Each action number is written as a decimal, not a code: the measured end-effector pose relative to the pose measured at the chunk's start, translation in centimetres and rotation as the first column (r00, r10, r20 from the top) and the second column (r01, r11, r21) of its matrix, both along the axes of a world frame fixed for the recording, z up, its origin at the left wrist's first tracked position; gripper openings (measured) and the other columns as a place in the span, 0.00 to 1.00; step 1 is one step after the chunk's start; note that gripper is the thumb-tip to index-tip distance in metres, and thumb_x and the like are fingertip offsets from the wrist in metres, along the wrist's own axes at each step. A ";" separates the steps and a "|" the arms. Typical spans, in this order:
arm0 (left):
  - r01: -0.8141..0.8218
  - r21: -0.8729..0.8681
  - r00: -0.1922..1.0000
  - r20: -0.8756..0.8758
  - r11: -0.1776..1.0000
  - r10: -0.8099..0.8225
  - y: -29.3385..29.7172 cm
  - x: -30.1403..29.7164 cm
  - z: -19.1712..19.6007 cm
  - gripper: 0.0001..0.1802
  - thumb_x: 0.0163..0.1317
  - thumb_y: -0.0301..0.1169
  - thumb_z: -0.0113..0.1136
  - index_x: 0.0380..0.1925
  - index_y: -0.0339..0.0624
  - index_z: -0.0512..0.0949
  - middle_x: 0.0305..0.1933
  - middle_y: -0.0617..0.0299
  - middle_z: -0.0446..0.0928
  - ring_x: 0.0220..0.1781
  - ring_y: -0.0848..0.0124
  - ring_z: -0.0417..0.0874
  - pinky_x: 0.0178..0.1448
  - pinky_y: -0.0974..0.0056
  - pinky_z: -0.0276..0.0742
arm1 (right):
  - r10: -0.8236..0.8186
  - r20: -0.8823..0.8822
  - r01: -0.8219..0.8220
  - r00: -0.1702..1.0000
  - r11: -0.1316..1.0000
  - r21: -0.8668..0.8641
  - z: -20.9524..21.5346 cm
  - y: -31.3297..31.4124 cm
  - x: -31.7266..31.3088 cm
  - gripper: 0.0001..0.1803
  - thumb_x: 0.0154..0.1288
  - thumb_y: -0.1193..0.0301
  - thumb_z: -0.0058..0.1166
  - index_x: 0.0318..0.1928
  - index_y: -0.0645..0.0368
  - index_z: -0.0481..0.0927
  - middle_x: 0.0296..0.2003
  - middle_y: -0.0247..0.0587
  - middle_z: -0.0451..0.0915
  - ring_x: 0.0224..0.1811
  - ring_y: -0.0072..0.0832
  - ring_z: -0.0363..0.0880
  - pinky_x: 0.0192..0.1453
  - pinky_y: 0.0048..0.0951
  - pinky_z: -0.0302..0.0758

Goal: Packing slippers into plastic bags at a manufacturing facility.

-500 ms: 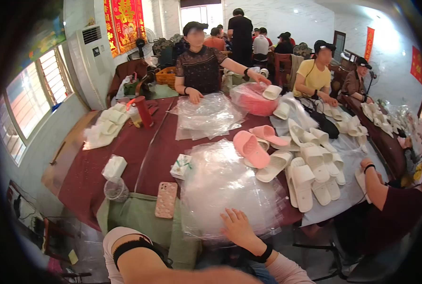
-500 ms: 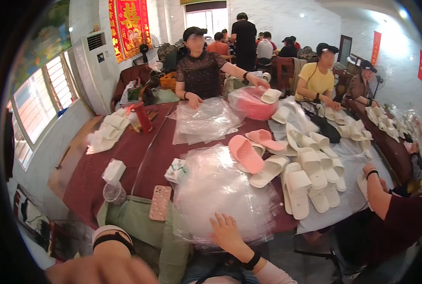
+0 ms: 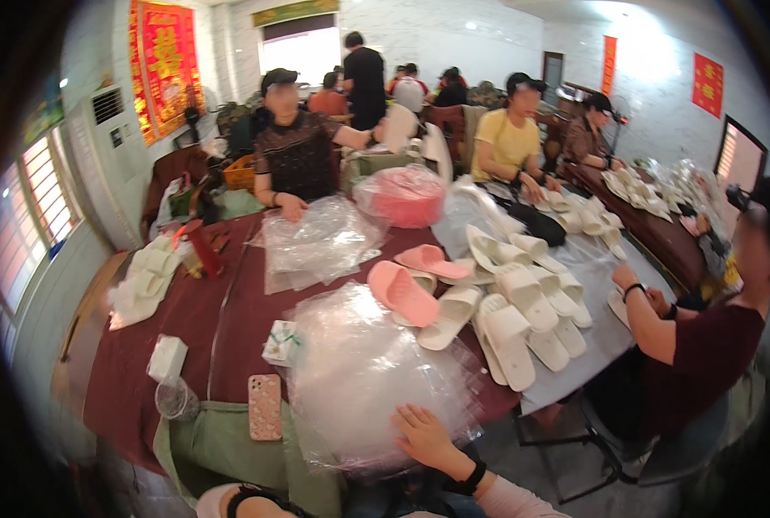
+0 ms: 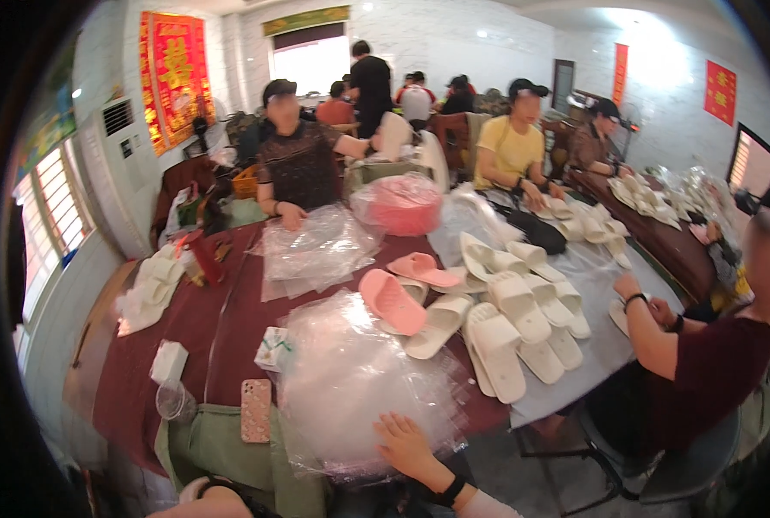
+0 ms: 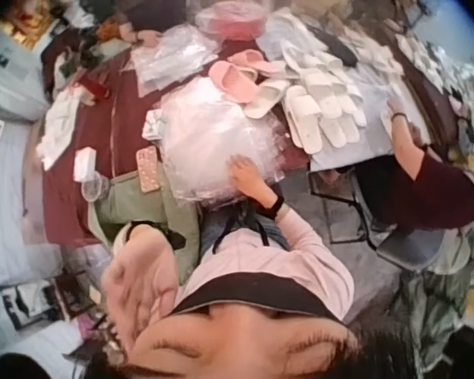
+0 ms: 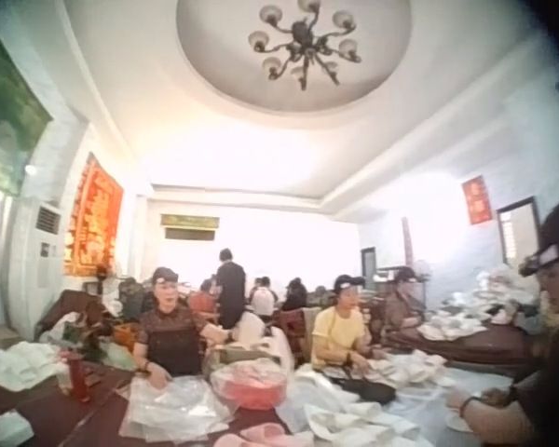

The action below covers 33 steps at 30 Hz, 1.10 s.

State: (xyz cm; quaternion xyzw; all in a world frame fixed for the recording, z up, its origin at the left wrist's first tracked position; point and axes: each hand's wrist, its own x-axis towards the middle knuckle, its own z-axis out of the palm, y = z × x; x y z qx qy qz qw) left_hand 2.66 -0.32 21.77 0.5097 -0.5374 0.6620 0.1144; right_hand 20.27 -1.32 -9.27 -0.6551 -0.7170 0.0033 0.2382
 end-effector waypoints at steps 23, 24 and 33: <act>-0.731 0.682 -0.676 -0.723 -0.007 0.143 6.2 -1.9 -31.7 0.33 0.59 0.52 0.52 0.63 0.53 0.65 0.71 0.38 0.47 0.71 0.36 0.42 0.68 0.32 0.33 | -0.634 -0.611 0.764 0.474 0.641 -0.072 4.2 5.7 20.8 0.35 0.57 0.62 0.59 0.61 0.62 0.62 0.54 0.60 0.69 0.55 0.52 0.69 0.60 0.44 0.64; -0.735 0.677 -0.672 -0.722 -0.028 0.167 6.2 -1.7 -31.9 0.33 0.58 0.51 0.53 0.63 0.53 0.65 0.71 0.39 0.46 0.71 0.37 0.42 0.68 0.32 0.33 | -0.526 -0.734 0.761 0.429 0.648 -0.020 3.2 6.5 21.5 0.33 0.58 0.65 0.58 0.61 0.62 0.62 0.53 0.57 0.69 0.54 0.49 0.70 0.59 0.42 0.66; -0.734 0.677 -0.677 -0.720 -0.060 0.155 6.3 -1.9 -31.9 0.33 0.57 0.51 0.54 0.62 0.53 0.66 0.71 0.39 0.47 0.71 0.37 0.43 0.68 0.32 0.35 | -0.102 -0.983 0.708 0.150 0.706 0.034 4.9 6.4 18.4 0.31 0.57 0.79 0.53 0.61 0.56 0.58 0.40 0.46 0.75 0.40 0.29 0.76 0.39 0.28 0.74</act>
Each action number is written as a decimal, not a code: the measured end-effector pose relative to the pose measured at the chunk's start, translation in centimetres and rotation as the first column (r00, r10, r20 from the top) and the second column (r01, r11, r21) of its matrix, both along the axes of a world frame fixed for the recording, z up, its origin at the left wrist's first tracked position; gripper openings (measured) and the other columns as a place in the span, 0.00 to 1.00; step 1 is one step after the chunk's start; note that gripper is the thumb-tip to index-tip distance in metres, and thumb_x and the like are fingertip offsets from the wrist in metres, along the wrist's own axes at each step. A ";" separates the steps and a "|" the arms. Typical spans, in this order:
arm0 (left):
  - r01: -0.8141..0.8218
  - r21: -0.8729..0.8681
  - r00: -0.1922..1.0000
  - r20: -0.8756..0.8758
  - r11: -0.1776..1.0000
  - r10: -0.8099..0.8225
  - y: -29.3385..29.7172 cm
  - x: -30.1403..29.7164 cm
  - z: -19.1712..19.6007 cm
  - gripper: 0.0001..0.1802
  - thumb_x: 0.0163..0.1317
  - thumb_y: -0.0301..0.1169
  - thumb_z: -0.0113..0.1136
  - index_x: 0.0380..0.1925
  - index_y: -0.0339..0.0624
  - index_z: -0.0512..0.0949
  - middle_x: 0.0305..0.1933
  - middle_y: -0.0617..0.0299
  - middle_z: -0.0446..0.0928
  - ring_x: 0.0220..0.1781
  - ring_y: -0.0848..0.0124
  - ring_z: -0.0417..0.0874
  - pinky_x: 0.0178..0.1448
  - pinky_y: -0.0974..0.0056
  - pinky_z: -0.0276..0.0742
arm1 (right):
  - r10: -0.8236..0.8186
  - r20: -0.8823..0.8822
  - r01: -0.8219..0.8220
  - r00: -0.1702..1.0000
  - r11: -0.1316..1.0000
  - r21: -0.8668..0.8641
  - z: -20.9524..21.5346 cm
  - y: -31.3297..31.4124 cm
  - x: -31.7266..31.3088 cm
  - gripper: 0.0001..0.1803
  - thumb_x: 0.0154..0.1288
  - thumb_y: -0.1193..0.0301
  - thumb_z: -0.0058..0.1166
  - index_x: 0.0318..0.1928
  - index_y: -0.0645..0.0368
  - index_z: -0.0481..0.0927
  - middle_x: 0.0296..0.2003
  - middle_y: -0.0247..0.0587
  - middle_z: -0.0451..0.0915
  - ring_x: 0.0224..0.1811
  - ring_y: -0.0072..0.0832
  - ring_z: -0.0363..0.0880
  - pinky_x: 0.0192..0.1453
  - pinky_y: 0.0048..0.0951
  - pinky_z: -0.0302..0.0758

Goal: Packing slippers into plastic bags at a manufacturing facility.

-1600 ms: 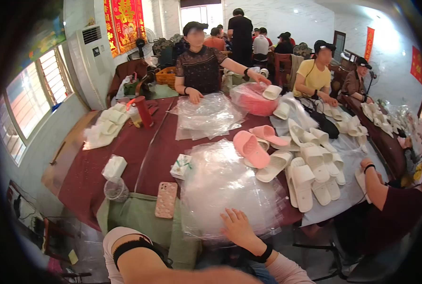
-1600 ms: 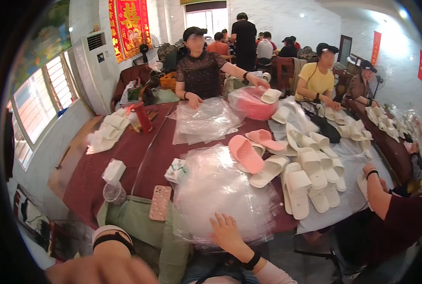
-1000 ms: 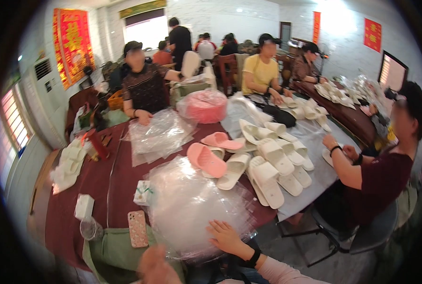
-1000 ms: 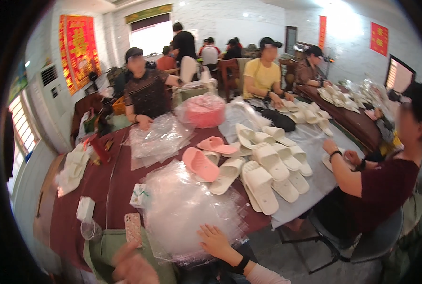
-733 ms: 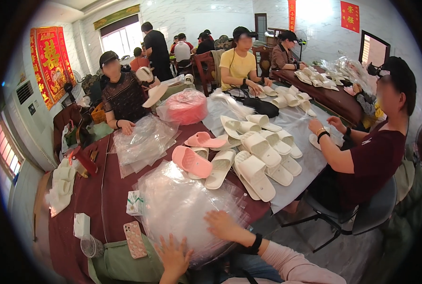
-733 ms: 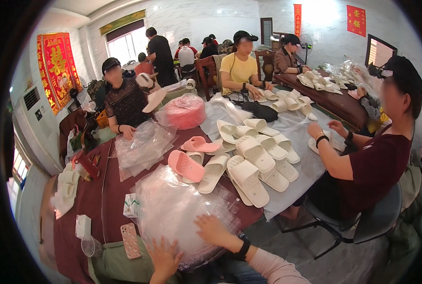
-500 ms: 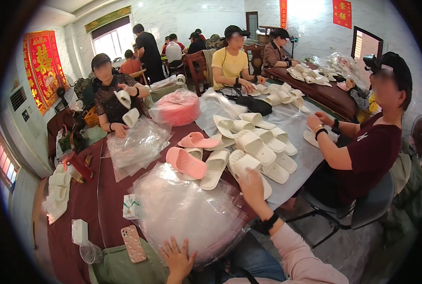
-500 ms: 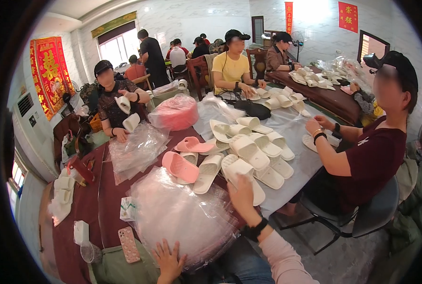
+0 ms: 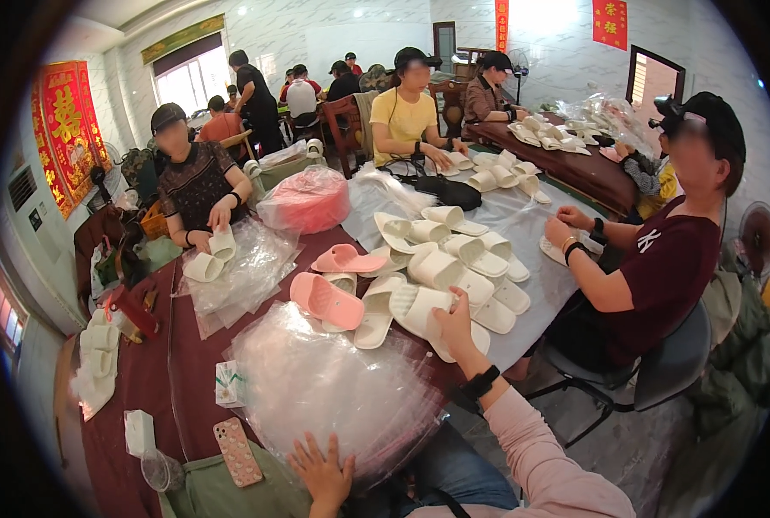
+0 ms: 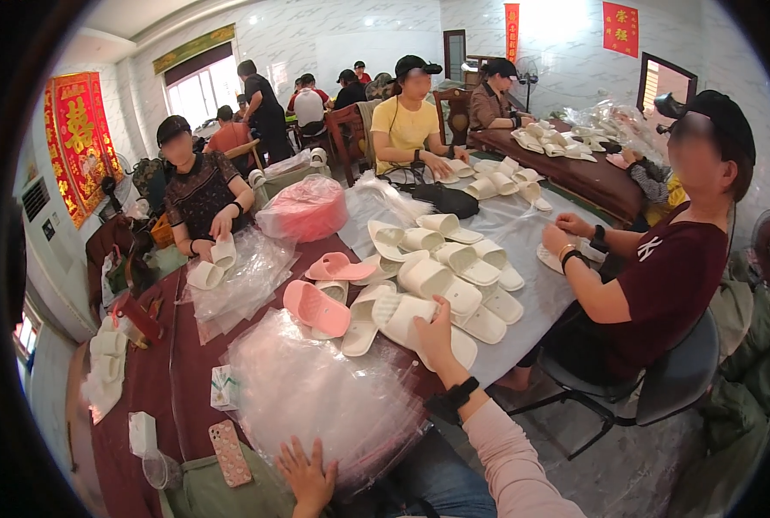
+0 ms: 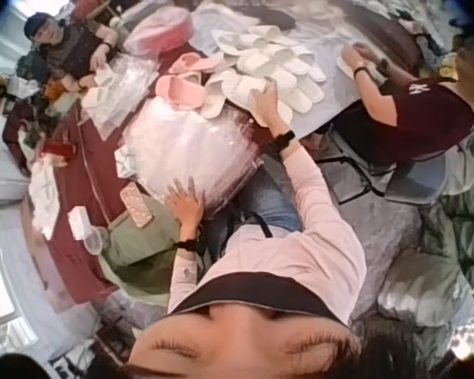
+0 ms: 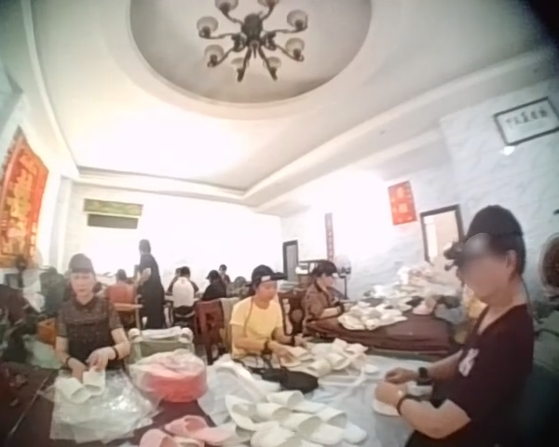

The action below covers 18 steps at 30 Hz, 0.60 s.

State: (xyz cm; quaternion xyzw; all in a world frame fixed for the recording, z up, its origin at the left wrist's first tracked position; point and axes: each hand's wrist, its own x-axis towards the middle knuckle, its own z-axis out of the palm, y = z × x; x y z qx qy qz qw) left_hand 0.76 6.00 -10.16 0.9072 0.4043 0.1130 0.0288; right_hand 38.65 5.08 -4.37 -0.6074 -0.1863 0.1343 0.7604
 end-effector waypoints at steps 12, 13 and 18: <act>0.035 -0.007 0.999 0.031 0.999 -0.034 -0.2 0.9 -0.1 0.33 0.58 0.52 0.53 0.62 0.53 0.66 0.71 0.38 0.47 0.71 0.34 0.42 0.67 0.31 0.34 | 0.061 -0.045 -0.073 0.997 0.926 -0.371 -0.9 2.4 5.4 0.43 0.51 0.78 0.53 0.68 0.60 0.50 0.49 0.55 0.72 0.46 0.38 0.75 0.48 0.33 0.74; 0.027 -0.006 0.999 0.032 1.000 -0.027 -0.2 0.7 -0.1 0.33 0.58 0.52 0.53 0.62 0.53 0.66 0.71 0.38 0.47 0.71 0.34 0.42 0.67 0.31 0.34 | 0.109 -0.055 -0.122 0.993 0.920 -0.372 -0.9 2.9 5.7 0.43 0.50 0.77 0.54 0.68 0.60 0.50 0.50 0.56 0.72 0.46 0.39 0.76 0.47 0.34 0.74; 0.009 -0.046 1.000 0.010 0.999 -0.008 -0.1 0.1 0.2 0.34 0.58 0.53 0.53 0.62 0.52 0.66 0.69 0.37 0.49 0.70 0.33 0.45 0.67 0.30 0.35 | 0.288 -0.381 -0.346 0.879 0.934 -0.090 -0.1 3.9 5.6 0.37 0.52 0.75 0.55 0.64 0.64 0.58 0.49 0.53 0.73 0.42 0.35 0.77 0.41 0.33 0.75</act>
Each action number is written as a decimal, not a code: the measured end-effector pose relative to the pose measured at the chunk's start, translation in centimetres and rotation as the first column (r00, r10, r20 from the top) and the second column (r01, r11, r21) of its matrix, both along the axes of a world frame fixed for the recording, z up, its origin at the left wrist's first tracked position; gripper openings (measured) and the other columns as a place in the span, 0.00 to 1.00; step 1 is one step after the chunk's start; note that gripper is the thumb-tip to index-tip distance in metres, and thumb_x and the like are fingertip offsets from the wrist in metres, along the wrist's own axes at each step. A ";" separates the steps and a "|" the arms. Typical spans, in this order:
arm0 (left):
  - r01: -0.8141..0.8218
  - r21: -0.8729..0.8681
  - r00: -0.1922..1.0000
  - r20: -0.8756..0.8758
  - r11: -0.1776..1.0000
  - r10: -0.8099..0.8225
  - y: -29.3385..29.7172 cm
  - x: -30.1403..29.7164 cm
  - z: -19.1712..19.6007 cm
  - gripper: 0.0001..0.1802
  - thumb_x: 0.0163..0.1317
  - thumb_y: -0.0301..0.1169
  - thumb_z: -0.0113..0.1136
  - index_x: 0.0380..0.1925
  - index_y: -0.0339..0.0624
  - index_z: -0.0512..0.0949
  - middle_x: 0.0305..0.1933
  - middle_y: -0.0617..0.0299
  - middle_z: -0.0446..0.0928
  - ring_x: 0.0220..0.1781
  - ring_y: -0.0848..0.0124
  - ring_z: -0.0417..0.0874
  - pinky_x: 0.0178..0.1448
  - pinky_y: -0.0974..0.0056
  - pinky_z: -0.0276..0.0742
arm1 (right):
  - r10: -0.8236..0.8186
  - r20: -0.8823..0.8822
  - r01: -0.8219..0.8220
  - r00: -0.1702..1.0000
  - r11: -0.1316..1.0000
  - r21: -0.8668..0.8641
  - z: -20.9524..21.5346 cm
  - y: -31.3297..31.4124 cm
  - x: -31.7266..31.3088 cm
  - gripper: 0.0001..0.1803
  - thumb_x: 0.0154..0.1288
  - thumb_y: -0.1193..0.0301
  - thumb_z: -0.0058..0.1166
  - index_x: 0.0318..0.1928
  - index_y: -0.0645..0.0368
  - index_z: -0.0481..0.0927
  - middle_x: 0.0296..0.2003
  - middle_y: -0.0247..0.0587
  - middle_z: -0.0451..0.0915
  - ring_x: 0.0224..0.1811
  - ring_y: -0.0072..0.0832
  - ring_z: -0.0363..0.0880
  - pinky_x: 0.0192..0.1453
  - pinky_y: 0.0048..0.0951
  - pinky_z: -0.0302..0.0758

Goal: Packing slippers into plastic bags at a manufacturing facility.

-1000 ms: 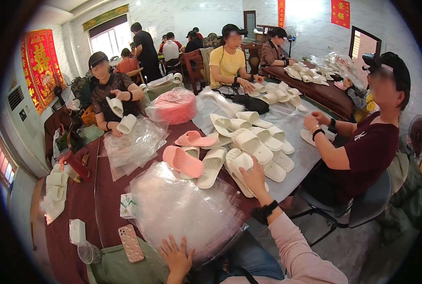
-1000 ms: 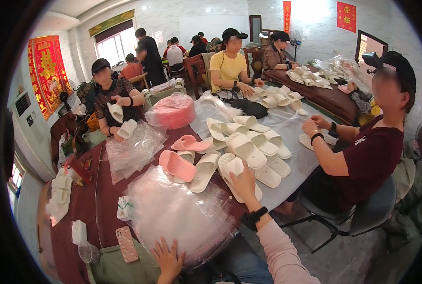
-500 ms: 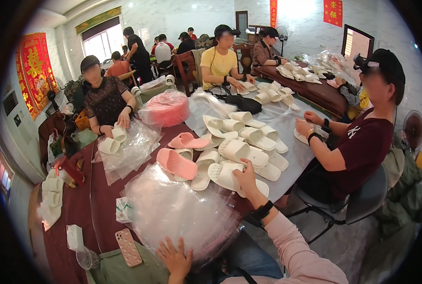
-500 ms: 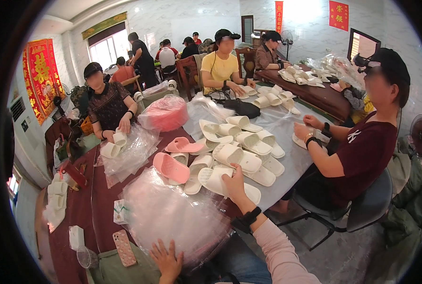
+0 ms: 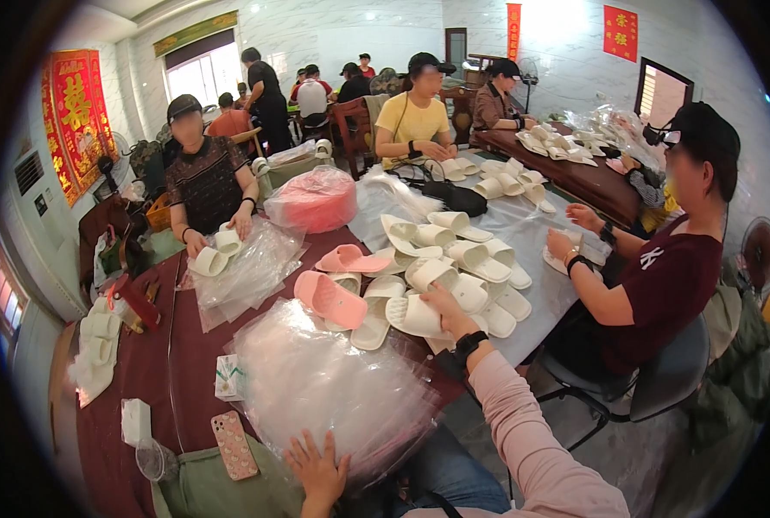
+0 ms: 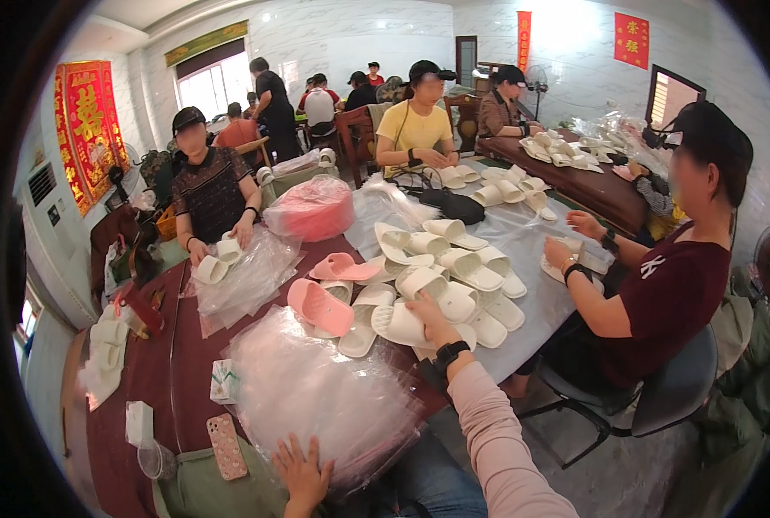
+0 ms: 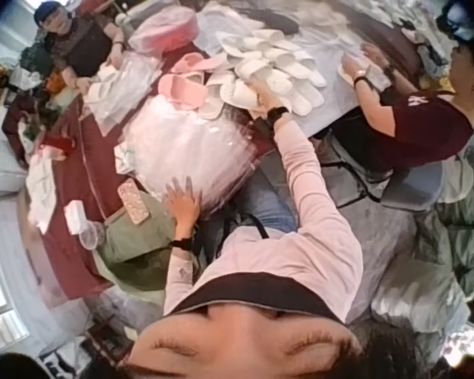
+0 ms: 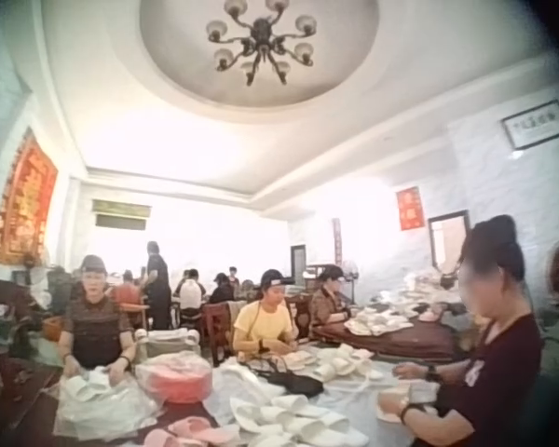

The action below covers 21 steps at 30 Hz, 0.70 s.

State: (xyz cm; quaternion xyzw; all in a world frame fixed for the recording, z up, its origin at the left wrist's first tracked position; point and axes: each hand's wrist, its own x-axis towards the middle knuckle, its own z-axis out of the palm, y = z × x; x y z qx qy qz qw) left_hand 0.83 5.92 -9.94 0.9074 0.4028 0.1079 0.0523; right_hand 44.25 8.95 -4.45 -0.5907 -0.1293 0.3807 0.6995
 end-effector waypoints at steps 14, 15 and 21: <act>0.000 -0.004 0.999 -0.033 1.000 0.000 0.0 0.4 0.4 0.35 0.60 0.55 0.49 0.64 0.52 0.63 0.70 0.34 0.47 0.70 0.32 0.44 0.67 0.30 0.34 | 0.008 0.180 0.043 0.984 0.960 -0.277 1.8 0.5 0.5 0.30 0.52 0.59 0.63 0.50 0.68 0.76 0.40 0.46 0.80 0.34 0.37 0.80 0.35 0.37 0.76; 0.000 -0.010 1.000 -0.031 1.000 -0.001 0.0 0.6 0.4 0.35 0.60 0.55 0.49 0.64 0.52 0.63 0.70 0.34 0.47 0.69 0.32 0.44 0.66 0.30 0.34 | 0.015 0.182 0.036 0.983 0.961 -0.273 1.3 0.8 1.0 0.30 0.52 0.59 0.63 0.50 0.68 0.76 0.40 0.46 0.80 0.34 0.37 0.80 0.35 0.37 0.76; 0.010 0.032 0.999 -0.043 0.999 -0.009 0.1 1.4 -0.4 0.35 0.59 0.57 0.49 0.64 0.57 0.63 0.70 0.36 0.48 0.69 0.32 0.46 0.66 0.30 0.35 | -0.022 0.535 0.174 0.844 0.956 -0.235 -4.8 1.6 5.8 0.23 0.53 0.59 0.58 0.42 0.67 0.79 0.36 0.50 0.81 0.34 0.36 0.80 0.36 0.40 0.74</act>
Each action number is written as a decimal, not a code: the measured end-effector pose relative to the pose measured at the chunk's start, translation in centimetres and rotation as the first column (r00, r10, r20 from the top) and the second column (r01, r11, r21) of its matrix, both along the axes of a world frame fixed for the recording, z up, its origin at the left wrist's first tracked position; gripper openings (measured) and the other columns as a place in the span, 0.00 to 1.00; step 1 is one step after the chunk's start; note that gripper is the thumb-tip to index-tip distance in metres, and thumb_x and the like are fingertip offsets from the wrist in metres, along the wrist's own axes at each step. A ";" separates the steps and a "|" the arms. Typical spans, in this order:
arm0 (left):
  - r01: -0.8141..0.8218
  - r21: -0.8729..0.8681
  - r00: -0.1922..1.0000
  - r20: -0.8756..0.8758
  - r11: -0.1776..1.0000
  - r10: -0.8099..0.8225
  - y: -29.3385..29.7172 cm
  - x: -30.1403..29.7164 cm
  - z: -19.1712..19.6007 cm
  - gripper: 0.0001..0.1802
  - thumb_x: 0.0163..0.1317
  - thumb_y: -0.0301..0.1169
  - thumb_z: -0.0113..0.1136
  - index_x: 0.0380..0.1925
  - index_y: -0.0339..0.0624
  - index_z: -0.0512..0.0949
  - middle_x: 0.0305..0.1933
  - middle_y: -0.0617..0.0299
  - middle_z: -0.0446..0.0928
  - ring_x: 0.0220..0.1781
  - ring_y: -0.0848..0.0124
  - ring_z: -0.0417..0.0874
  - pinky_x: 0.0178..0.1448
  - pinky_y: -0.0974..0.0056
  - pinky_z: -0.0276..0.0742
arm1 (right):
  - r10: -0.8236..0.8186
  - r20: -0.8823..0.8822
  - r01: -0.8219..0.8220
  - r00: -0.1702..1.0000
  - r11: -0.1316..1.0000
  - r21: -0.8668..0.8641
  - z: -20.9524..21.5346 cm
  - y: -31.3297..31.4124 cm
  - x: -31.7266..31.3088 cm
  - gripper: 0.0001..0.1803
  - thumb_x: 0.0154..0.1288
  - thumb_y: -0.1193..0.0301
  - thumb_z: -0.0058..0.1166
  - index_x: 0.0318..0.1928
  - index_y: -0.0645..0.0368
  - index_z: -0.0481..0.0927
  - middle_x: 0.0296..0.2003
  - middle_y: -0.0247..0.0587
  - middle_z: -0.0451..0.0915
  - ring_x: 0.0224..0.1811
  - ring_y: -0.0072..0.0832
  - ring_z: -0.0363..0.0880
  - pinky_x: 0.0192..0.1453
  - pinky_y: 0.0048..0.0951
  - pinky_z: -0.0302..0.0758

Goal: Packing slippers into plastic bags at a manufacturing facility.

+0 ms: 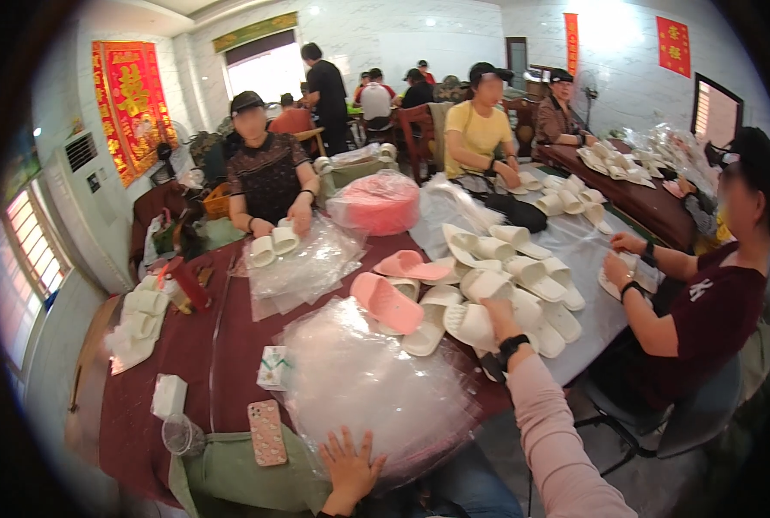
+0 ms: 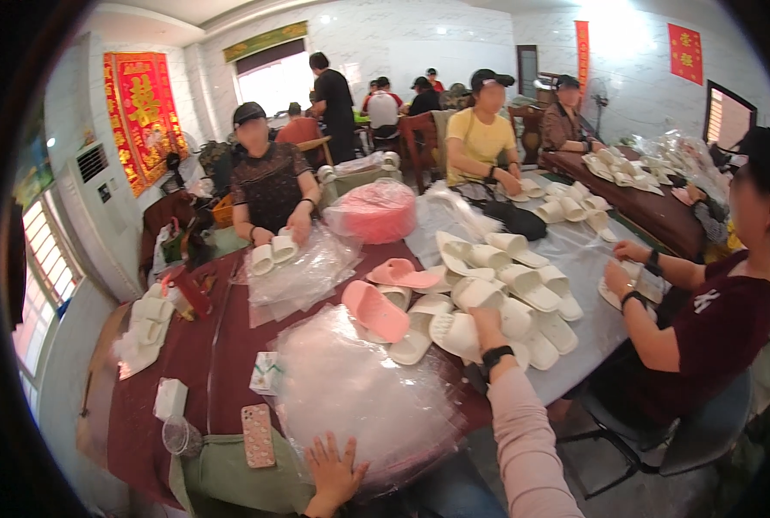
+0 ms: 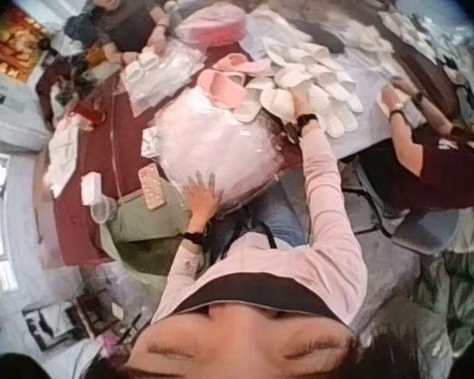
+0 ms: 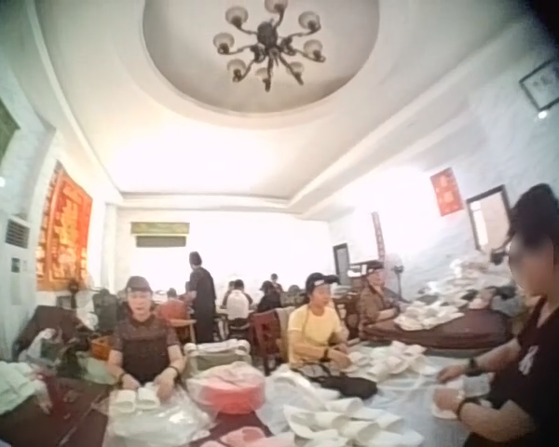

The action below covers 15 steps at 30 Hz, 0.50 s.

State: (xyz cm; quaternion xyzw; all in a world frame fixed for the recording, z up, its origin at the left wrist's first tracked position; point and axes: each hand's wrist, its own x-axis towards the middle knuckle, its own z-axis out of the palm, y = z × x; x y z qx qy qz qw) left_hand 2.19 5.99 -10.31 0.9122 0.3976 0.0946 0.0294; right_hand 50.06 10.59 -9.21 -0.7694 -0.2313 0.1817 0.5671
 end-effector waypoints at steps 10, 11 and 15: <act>-0.041 0.043 0.998 0.058 0.998 0.038 -0.3 -0.8 -0.8 0.35 0.60 0.60 0.46 0.65 0.64 0.61 0.69 0.40 0.52 0.67 0.31 0.50 0.62 0.26 0.44 | 0.250 -0.573 0.099 0.780 0.855 0.508 10.5 -8.0 -15.2 0.19 0.58 0.65 0.49 0.46 0.66 0.74 0.37 0.42 0.78 0.37 0.34 0.80 0.44 0.35 0.77; -0.059 0.047 0.996 0.069 0.997 0.056 -0.4 -0.4 -0.7 0.35 0.60 0.60 0.46 0.65 0.64 0.61 0.69 0.40 0.52 0.67 0.31 0.50 0.62 0.26 0.44 | 0.297 -0.630 0.105 0.718 0.848 0.519 11.3 -9.4 -17.8 0.20 0.59 0.65 0.50 0.48 0.65 0.72 0.39 0.42 0.78 0.39 0.33 0.80 0.46 0.35 0.77; -0.042 0.062 0.998 0.039 0.997 0.039 -0.9 1.2 -0.2 0.34 0.60 0.60 0.46 0.65 0.64 0.61 0.69 0.40 0.53 0.67 0.29 0.50 0.61 0.26 0.47 | 0.380 -0.671 0.073 0.637 0.837 0.543 7.6 -10.8 -24.4 0.18 0.59 0.71 0.51 0.50 0.62 0.70 0.41 0.43 0.76 0.43 0.31 0.77 0.46 0.33 0.76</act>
